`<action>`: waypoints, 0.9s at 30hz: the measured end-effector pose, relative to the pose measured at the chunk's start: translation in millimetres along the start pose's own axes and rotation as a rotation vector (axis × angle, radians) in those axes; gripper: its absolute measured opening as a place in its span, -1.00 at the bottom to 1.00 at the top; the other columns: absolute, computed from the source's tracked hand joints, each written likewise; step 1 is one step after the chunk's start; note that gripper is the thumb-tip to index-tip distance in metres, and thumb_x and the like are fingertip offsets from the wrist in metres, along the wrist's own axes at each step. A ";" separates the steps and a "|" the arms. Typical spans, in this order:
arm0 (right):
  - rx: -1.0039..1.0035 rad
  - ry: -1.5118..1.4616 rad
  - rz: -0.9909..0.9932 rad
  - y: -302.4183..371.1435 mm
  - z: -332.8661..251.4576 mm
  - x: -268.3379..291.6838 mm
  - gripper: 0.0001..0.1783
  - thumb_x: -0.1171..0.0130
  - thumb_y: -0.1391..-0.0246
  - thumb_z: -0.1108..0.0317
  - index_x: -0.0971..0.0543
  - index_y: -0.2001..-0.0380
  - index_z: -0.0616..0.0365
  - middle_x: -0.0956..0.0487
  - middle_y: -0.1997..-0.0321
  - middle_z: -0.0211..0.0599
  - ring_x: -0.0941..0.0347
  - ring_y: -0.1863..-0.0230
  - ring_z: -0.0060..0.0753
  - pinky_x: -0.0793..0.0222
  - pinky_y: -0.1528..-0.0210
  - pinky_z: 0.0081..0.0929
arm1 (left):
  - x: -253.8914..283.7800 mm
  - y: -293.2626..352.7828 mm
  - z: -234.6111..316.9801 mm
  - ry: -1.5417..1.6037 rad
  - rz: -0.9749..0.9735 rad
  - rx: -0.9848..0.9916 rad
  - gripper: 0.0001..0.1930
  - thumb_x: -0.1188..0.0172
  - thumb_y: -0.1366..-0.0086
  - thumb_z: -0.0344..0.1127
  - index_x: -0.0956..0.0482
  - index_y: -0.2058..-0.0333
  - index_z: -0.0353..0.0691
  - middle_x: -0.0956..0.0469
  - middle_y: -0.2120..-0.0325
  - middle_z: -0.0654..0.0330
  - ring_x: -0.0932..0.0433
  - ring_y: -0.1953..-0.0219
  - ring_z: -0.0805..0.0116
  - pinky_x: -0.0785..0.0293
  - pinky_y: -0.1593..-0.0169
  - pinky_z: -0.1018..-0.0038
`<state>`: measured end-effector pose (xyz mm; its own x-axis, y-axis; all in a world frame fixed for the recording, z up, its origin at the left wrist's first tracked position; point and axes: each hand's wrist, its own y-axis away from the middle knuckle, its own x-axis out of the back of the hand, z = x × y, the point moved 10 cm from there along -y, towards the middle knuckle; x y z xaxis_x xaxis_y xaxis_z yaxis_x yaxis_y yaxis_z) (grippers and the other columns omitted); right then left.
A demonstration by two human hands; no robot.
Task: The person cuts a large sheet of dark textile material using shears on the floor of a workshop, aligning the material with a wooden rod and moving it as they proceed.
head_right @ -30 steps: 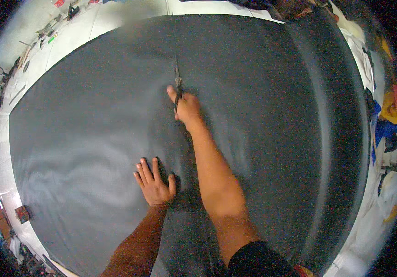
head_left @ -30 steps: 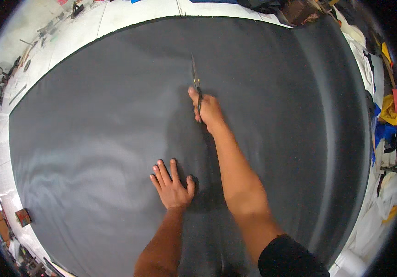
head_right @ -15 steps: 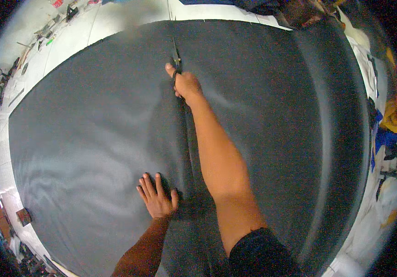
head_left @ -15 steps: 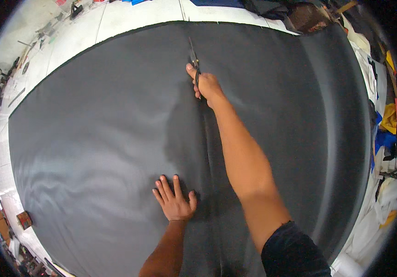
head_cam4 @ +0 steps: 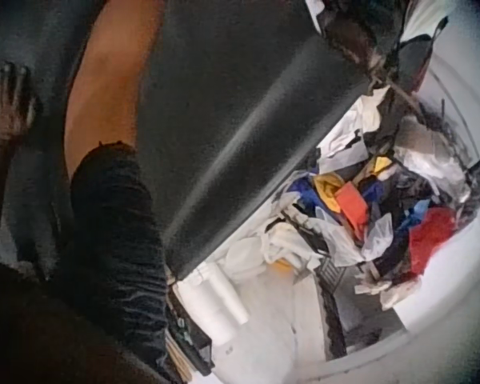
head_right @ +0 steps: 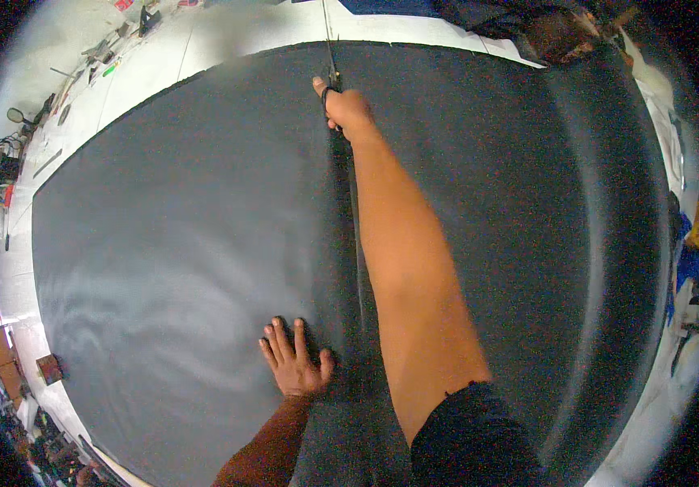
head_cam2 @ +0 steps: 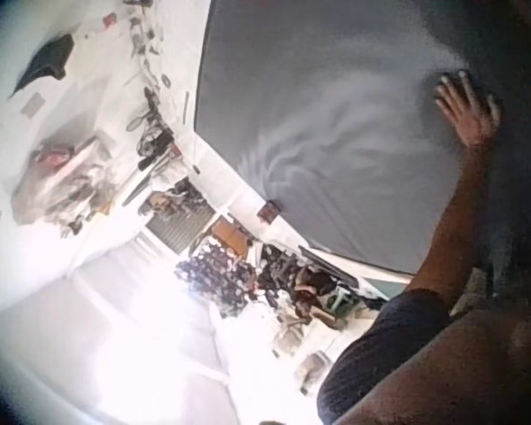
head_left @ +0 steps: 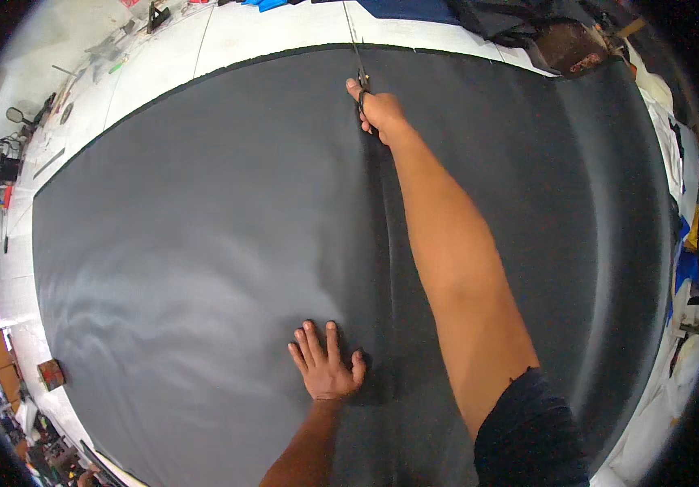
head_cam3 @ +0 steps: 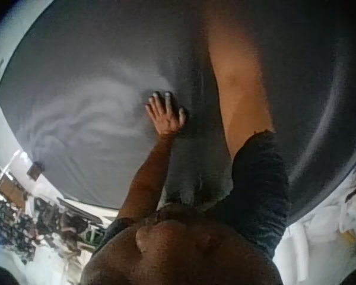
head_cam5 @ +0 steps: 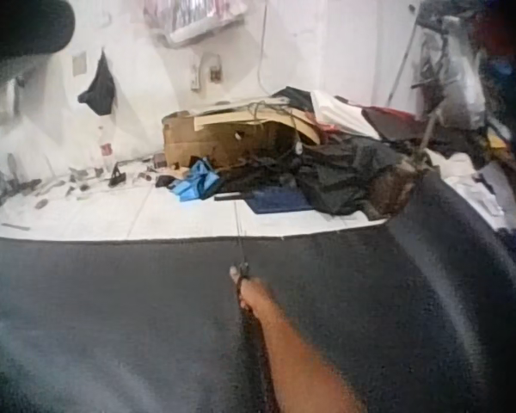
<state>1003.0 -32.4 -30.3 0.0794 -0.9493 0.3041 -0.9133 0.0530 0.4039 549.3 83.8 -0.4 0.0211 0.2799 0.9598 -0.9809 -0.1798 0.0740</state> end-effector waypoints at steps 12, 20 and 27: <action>0.181 -0.391 -0.083 159.5 8.9 29.2 -0.48 -0.15 -0.16 -0.19 -0.42 0.51 0.06 -0.35 0.64 -0.47 -0.25 0.58 -0.56 -0.15 0.48 -0.54 | 9.1 -6.0 2.4 0.028 0.016 0.014 -0.25 -0.10 -0.17 0.00 -0.20 -0.31 -0.16 0.00 -0.35 -0.25 0.07 -0.40 -0.27 0.23 -0.38 -0.18; -0.089 0.367 0.513 608.8 283.2 205.5 -0.33 -0.20 -0.08 0.43 -0.16 -0.20 0.39 -0.39 -0.09 -0.02 -0.31 -0.13 -0.15 -0.20 -0.21 -0.22 | 16.6 -6.3 9.7 0.058 0.022 0.032 -0.27 -0.10 -0.18 0.00 -0.22 -0.30 -0.14 0.00 -0.36 -0.20 0.07 -0.40 -0.24 0.23 -0.39 -0.14; -0.030 0.866 0.610 718.3 360.1 188.6 -0.19 -0.28 -0.01 0.21 -0.17 -0.21 0.43 -0.34 -0.16 0.19 -0.26 -0.18 0.21 -0.11 -0.26 0.03 | 17.8 -5.7 9.7 0.035 0.106 -0.007 -0.29 -0.10 -0.22 0.00 -0.21 -0.30 -0.12 0.01 -0.37 -0.15 0.09 -0.42 -0.18 0.26 -0.41 -0.07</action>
<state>218.1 -284.9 6.5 -0.1206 -0.2150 0.9691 -0.8852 0.4651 -0.0070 557.2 80.6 18.8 -0.0894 0.2922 0.9522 -0.9787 -0.2032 -0.0295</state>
